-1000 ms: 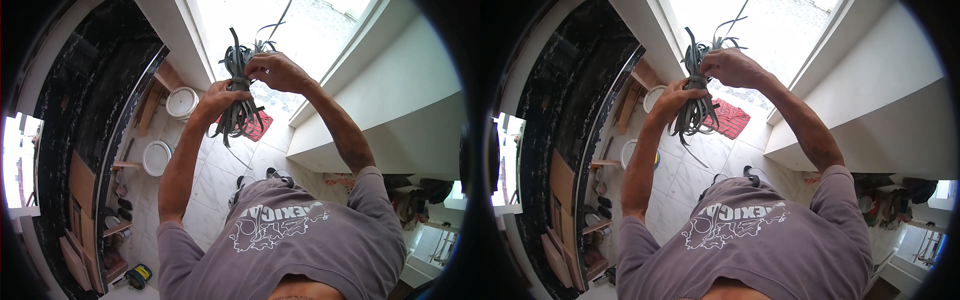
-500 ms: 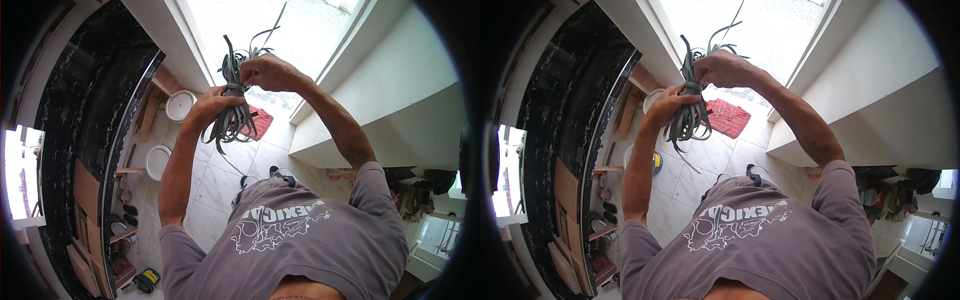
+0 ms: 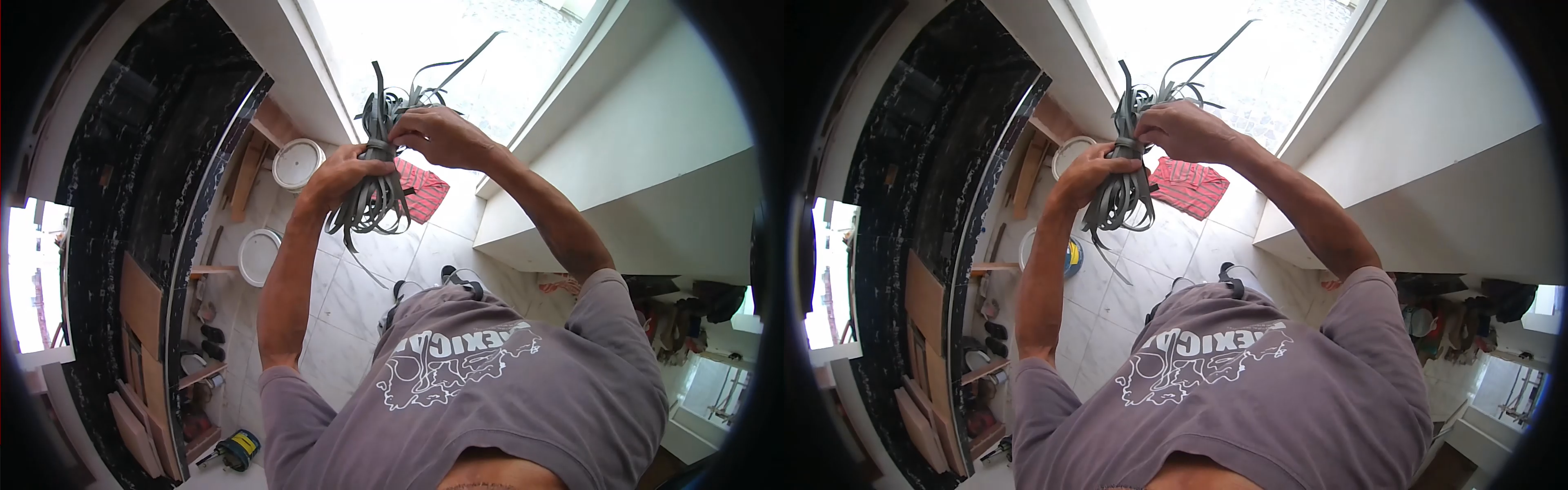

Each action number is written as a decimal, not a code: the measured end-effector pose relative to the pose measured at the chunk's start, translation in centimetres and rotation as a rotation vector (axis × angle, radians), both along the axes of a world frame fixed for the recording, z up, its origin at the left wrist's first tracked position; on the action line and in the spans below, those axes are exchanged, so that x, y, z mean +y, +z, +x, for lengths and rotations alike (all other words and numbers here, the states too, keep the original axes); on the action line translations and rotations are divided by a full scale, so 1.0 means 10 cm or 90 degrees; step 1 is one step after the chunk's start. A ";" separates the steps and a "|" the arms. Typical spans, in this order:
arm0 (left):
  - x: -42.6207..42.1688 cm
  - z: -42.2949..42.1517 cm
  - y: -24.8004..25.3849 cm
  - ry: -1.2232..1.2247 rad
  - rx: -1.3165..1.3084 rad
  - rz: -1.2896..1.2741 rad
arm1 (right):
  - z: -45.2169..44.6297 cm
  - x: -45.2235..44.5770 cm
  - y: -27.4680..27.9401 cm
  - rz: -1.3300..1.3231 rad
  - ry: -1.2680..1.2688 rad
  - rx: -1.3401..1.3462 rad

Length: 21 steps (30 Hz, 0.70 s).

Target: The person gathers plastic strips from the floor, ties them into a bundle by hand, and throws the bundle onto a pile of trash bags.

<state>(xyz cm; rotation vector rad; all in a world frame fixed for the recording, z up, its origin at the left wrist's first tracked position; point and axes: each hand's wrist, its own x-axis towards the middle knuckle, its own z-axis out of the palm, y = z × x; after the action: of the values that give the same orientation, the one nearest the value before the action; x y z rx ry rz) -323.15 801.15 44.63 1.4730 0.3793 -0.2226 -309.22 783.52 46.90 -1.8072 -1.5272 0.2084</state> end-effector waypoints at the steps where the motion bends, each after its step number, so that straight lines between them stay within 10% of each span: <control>1: 0.00 -0.02 0.01 -0.006 0.004 0.013 | -0.04 -0.03 -0.02 0.009 -0.010 -0.006; 10: 0.10 -0.08 0.10 -0.028 0.002 0.017 | -0.07 0.02 -0.31 0.066 -0.088 0.675; 21: 0.23 -0.09 -0.02 -0.032 0.003 -0.037 | -0.21 0.17 -0.31 0.011 -0.169 0.426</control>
<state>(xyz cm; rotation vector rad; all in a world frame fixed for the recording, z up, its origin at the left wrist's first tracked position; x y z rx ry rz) -324.06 803.46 44.39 1.4263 0.3376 -0.2756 -311.31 785.17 43.78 -1.6678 -0.8127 0.5973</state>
